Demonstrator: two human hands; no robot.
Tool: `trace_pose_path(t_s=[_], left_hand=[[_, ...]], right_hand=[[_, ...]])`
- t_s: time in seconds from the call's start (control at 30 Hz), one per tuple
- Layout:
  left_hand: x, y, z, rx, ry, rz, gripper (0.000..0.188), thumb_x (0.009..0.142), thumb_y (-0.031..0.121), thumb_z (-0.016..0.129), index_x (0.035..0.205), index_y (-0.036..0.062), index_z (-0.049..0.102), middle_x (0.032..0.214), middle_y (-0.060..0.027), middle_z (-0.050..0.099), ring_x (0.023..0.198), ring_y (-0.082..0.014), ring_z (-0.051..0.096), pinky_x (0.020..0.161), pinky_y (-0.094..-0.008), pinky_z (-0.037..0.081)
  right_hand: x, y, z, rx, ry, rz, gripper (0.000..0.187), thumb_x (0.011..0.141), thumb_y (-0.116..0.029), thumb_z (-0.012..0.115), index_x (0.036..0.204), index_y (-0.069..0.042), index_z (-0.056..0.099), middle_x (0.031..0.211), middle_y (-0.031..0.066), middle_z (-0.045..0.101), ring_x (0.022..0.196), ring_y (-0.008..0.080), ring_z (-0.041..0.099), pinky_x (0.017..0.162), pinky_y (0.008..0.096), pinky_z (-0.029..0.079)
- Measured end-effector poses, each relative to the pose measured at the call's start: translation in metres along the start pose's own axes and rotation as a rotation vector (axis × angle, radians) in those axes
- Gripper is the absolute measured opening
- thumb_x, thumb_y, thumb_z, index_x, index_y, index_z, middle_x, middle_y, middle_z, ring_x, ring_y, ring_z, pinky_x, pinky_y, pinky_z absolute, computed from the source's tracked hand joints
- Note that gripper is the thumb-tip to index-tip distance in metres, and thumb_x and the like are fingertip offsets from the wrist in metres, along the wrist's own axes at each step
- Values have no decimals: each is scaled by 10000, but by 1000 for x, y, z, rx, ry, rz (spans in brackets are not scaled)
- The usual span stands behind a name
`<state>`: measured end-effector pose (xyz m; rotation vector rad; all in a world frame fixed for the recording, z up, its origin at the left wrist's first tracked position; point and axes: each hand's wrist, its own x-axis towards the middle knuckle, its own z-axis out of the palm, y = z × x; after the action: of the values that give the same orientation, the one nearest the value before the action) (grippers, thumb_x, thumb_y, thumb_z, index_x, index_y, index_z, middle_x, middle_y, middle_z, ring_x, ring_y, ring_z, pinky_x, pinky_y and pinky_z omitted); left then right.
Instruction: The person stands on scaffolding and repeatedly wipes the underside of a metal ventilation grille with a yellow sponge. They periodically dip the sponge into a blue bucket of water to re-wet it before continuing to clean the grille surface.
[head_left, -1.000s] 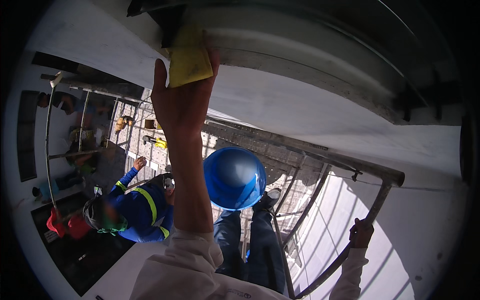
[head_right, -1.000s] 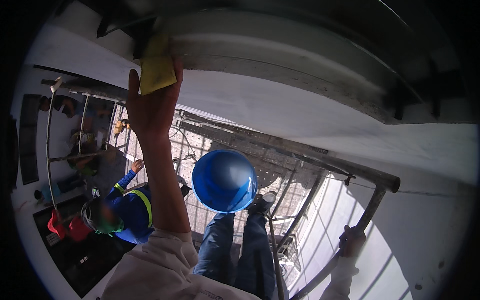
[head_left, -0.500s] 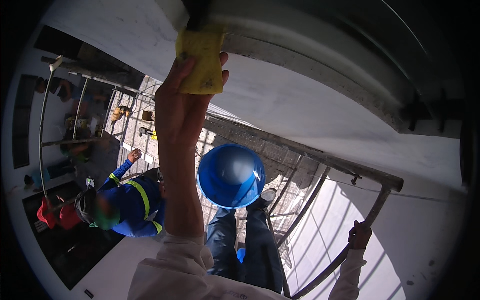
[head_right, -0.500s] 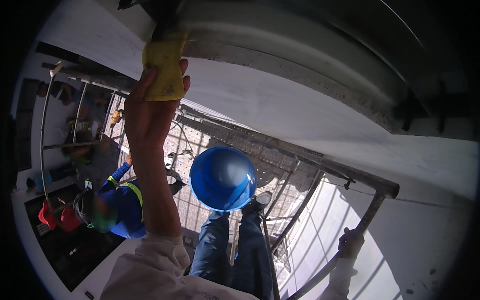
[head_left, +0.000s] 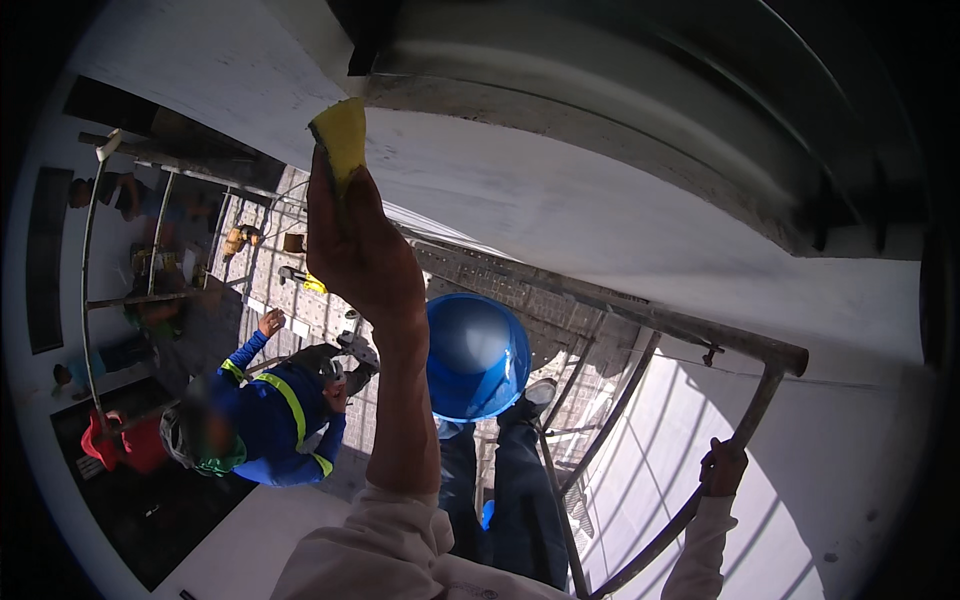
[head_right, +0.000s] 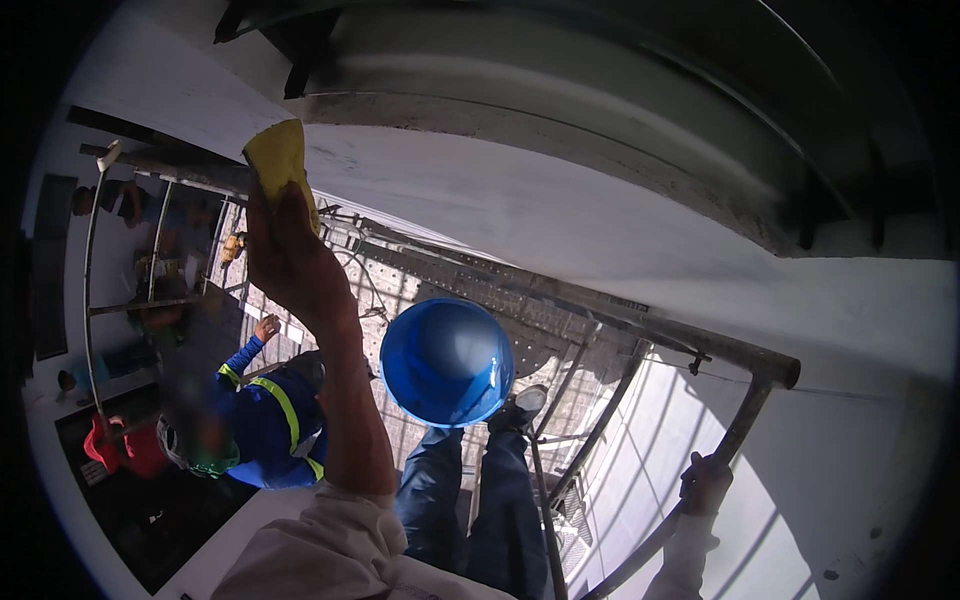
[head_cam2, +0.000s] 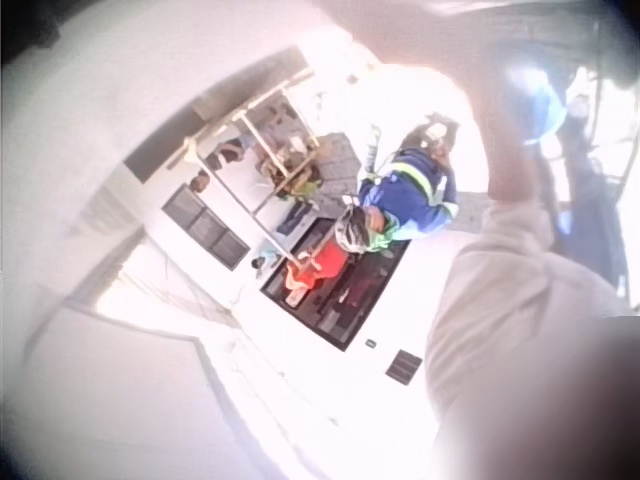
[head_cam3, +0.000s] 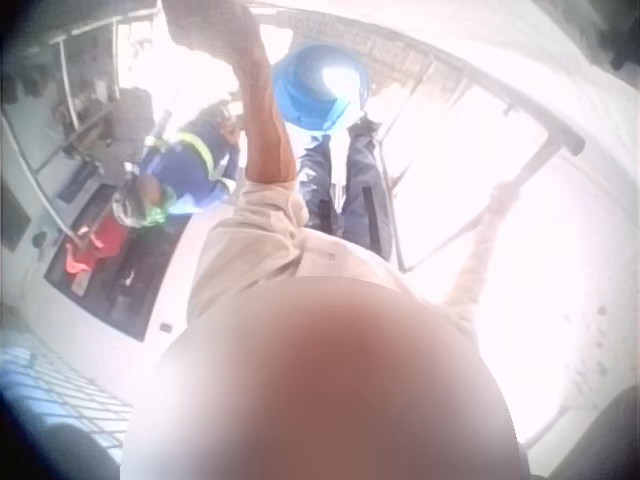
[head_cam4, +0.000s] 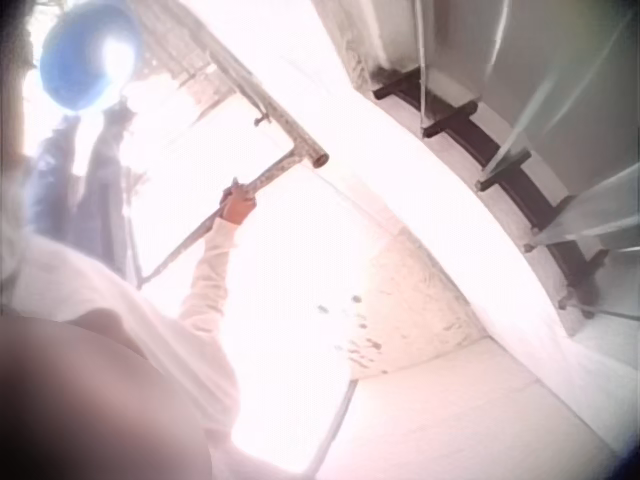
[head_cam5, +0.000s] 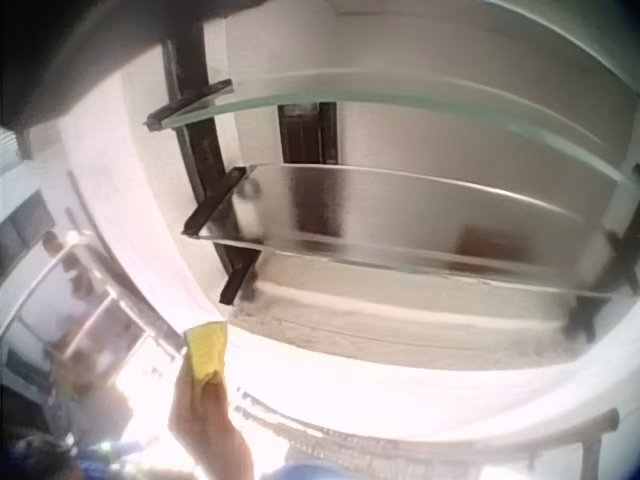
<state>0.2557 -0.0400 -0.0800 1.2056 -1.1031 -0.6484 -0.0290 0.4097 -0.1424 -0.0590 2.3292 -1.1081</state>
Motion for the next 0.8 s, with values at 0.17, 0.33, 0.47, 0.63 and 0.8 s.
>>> trace_pose_path(t_s=[0.17, 0.33, 0.47, 0.63, 0.8], left_hand=[[2, 6, 12, 150, -513, 154, 311, 885, 12, 548, 1194, -6, 572, 1137, -175, 595, 1067, -272, 596, 895, -376, 502], [21, 34, 3, 357, -211, 432, 336, 904, -26, 491, 1223, 41, 573, 1220, -151, 576, 1154, -279, 558, 925, -377, 527], [45, 31, -5, 660, -372, 727, 334, 914, 12, 502, 1232, 82, 578, 1211, -136, 588, 1124, -287, 574, 895, -398, 531], [25, 42, 11, 559, -540, 646, 355, 901, 9, 519, 1233, 117, 585, 1225, -97, 596, 1111, -257, 573, 883, -396, 519], [34, 56, 77, 815, -453, 834, 313, 884, 104, 554, 1193, 91, 597, 1151, -121, 623, 1062, -314, 573, 898, -437, 465]], right_hand=[[-2, -1, 1, -41, 13, -15, 225, 825, -115, 642, 683, -71, 473, 468, 67, 494, 300, 142, 415, 280, 257, 295], [-6, -4, 6, 46, 15, 5, 207, 812, -95, 647, 688, -71, 483, 466, 47, 482, 309, 131, 416, 282, 250, 289], [-9, -10, 8, 29, 48, 64, 199, 806, -83, 642, 672, -66, 497, 464, 52, 494, 299, 130, 408, 281, 253, 285], [-11, -22, 10, -38, 48, 144, 203, 775, -67, 666, 643, -51, 512, 478, 64, 523, 325, 127, 441, 307, 269, 321], [-14, -25, 10, 66, -13, 157, 212, 774, -82, 685, 653, -41, 516, 494, 51, 535, 339, 109, 447, 321, 250, 329]])
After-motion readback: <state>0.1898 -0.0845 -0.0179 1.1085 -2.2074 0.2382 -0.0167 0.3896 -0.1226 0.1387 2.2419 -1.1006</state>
